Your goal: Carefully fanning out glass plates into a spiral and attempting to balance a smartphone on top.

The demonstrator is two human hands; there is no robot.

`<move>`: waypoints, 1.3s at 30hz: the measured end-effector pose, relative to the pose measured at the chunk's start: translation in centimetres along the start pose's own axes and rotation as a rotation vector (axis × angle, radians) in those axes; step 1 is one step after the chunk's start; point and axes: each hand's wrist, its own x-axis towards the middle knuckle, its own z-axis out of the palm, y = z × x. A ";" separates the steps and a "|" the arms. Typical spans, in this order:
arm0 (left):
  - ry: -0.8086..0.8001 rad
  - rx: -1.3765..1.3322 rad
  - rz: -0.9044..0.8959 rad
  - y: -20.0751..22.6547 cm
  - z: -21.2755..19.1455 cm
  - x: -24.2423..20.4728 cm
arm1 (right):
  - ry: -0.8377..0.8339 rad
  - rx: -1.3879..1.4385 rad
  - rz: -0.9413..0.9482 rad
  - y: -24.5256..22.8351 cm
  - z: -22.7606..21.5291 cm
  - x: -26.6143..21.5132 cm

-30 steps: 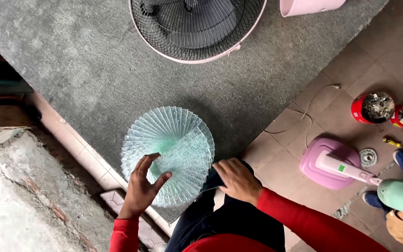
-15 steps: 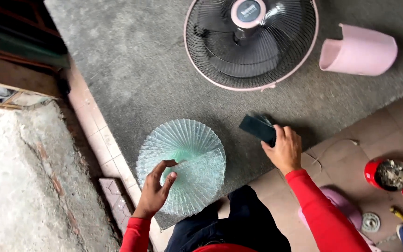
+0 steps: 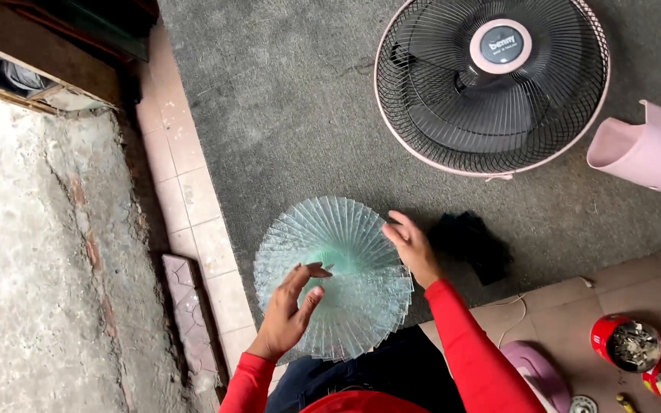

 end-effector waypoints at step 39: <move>0.947 -1.017 -1.134 -6.9 -1.8 2.6 | -0.240 -0.440 -0.160 3.7 1.0 10.2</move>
